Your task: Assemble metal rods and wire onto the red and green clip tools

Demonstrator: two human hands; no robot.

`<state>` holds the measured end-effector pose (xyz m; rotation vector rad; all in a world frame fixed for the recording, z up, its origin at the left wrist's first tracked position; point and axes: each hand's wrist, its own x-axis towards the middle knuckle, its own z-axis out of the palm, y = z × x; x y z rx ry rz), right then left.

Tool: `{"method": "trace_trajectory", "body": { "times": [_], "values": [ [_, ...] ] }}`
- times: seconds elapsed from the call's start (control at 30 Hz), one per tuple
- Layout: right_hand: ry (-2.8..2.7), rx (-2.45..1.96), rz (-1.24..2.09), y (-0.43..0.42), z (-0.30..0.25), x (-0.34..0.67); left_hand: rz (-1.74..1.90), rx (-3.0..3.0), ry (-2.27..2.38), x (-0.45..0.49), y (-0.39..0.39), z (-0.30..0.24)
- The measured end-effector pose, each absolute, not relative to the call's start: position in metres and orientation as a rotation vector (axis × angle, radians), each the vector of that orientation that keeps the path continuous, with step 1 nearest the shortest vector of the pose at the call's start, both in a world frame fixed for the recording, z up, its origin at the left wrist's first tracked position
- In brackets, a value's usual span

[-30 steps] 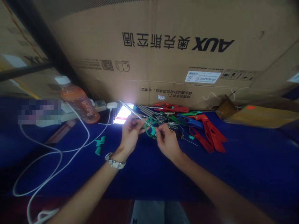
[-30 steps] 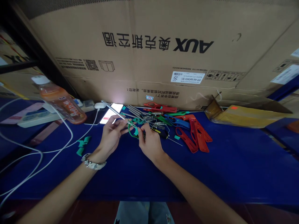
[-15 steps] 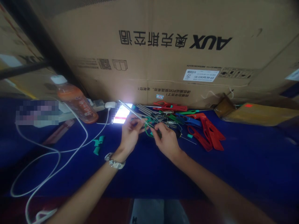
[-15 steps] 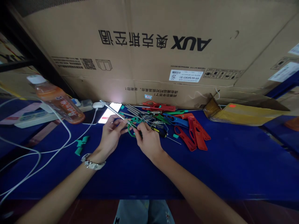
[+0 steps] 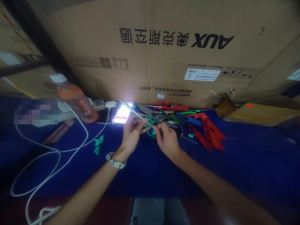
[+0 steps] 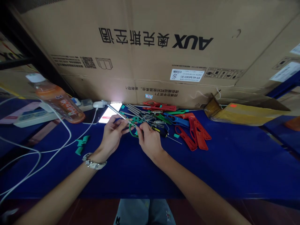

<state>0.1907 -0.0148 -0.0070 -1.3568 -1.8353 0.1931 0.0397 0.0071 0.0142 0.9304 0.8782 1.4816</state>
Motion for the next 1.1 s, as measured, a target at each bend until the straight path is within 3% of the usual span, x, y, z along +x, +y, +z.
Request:
{"method": "trace_trajectory", "body": {
  "times": [0.57,0.83,1.1],
  "values": [
    [-1.911,-1.249,0.329,-0.015,-0.003,0.195,1.484,0.919,0.894,0.036,0.01,0.015],
    [-1.596,-1.068,1.196,-0.01,0.0,0.205,1.496,0.901,0.882,0.033,0.011,0.018],
    [-1.359,-1.099,1.525,-0.005,0.005,0.203,1.462,0.914,0.855,0.034,0.009,0.018]
  ]
}}
